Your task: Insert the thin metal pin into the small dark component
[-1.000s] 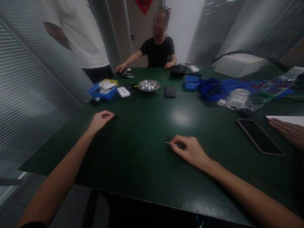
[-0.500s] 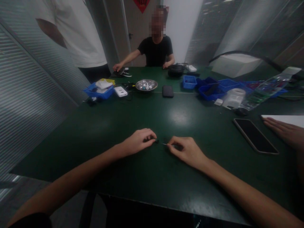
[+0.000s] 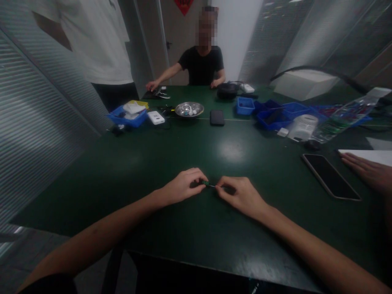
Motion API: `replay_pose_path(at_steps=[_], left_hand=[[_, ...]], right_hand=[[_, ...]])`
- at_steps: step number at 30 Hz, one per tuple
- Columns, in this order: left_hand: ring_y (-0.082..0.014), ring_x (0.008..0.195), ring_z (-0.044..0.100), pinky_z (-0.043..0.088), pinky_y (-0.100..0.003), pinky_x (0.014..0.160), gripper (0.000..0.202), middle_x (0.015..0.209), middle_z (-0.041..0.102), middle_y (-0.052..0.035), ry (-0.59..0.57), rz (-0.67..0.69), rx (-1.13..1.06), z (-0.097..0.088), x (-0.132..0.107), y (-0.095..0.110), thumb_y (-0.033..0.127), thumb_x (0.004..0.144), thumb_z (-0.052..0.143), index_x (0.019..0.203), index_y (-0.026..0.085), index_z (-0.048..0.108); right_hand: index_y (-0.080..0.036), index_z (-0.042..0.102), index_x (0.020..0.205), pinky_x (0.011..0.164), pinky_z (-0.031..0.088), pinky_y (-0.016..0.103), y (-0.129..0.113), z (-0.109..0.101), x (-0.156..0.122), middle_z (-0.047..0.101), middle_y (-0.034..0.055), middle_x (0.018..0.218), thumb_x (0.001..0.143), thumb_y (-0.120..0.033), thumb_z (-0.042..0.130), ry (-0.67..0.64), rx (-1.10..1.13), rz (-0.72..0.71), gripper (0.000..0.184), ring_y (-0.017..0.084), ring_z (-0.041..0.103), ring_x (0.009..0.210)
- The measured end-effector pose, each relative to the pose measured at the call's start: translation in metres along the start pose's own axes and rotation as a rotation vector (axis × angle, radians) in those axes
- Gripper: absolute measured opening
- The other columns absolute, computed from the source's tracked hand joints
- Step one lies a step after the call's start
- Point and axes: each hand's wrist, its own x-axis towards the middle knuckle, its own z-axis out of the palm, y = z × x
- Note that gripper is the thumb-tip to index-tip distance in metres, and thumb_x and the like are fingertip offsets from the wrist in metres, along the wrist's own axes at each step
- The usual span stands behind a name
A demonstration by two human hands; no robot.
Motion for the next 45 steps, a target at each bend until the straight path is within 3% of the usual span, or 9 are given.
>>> replay_pose_path(at_steps=[7,12,20,24,29,34,38,42,45], left_hand=[[-0.0209,0.101,0.062,0.050,-0.033,0.088,0.020,0.109,0.066,-0.0085,-0.024,0.030,0.007,-0.001,0.001,0.002,0.025,0.100,0.062,0.118,0.018,0.068],[-0.0225,0.105,0.062,0.051,-0.037,0.092,0.020,0.111,0.066,-0.0087,-0.036,0.030,0.008,-0.004,0.000,0.005,0.024,0.099,0.062,0.118,0.021,0.069],[-0.0227,0.120,0.058,0.048,-0.041,0.104,0.035,0.128,0.065,-0.0096,-0.110,-0.017,0.050,-0.029,-0.045,0.008,0.018,0.102,0.056,0.136,0.026,0.064],[-0.0220,0.120,0.059,0.049,-0.041,0.104,0.035,0.128,0.066,-0.0092,-0.066,-0.058,0.103,-0.049,-0.062,-0.012,0.019,0.104,0.053,0.136,0.026,0.064],[-0.0234,0.118,0.061,0.049,-0.043,0.103,0.033,0.127,0.067,-0.0072,0.088,-0.197,0.257,-0.101,-0.068,-0.057,0.024,0.103,0.051,0.131,0.027,0.068],[-0.0221,0.091,0.065,0.053,-0.038,0.084,0.033,0.117,0.070,-0.0078,0.298,-0.394,0.355,-0.145,-0.081,-0.100,0.035,0.096,0.060,0.126,0.025,0.072],[-0.0225,0.085,0.063,0.052,-0.037,0.078,0.043,0.108,0.070,-0.0084,0.417,-0.538,0.364,-0.158,-0.096,-0.121,0.043,0.086,0.070,0.125,0.024,0.072],[-0.0243,0.084,0.063,0.050,-0.036,0.073,0.033,0.100,0.069,-0.0096,0.425,-0.624,0.434,-0.164,-0.106,-0.131,0.050,0.082,0.074,0.099,0.023,0.079],[-0.0243,0.082,0.063,0.049,-0.036,0.071,0.027,0.096,0.069,-0.0093,0.433,-0.631,0.449,-0.163,-0.105,-0.126,0.049,0.083,0.072,0.087,0.023,0.077]], right_hand=[[-0.019,0.072,0.089,0.060,0.044,0.025,-0.010,0.011,0.009,0.071,0.0001,0.077,0.099,-0.029,0.060,0.025,0.044,-0.024,0.018,0.014,0.063,0.063],[-0.020,0.073,0.089,0.059,0.046,0.026,-0.007,0.002,0.004,0.074,0.0022,0.077,0.100,-0.034,0.057,0.067,0.030,0.010,0.024,0.015,0.065,0.064],[-0.020,0.074,0.088,0.059,0.047,0.026,-0.001,-0.007,0.000,0.074,0.0016,0.077,0.098,-0.034,0.058,0.088,0.032,0.064,0.023,0.015,0.066,0.063],[-0.020,0.073,0.088,0.058,0.047,0.026,-0.001,-0.004,0.000,0.074,0.0012,0.077,0.098,-0.034,0.057,0.075,0.029,0.061,0.024,0.014,0.066,0.062],[-0.020,0.073,0.088,0.058,0.046,0.026,0.000,-0.003,-0.001,0.074,0.0010,0.077,0.098,-0.035,0.058,0.079,0.018,0.060,0.024,0.014,0.065,0.061],[-0.020,0.073,0.090,0.057,0.047,0.026,0.003,-0.003,-0.001,0.074,0.0009,0.076,0.099,-0.037,0.058,0.070,0.012,0.044,0.024,0.014,0.064,0.060],[-0.020,0.073,0.090,0.057,0.048,0.026,0.003,-0.004,0.000,0.075,0.0019,0.078,0.099,-0.037,0.057,0.059,0.019,0.044,0.025,0.014,0.065,0.061],[-0.020,0.073,0.090,0.057,0.049,0.026,0.001,-0.004,0.000,0.075,0.0020,0.079,0.100,-0.037,0.057,0.052,0.032,0.048,0.025,0.015,0.066,0.062],[-0.020,0.073,0.090,0.057,0.048,0.026,0.001,-0.004,0.000,0.074,0.0013,0.078,0.099,-0.036,0.058,0.053,0.025,0.049,0.024,0.014,0.065,0.061]])
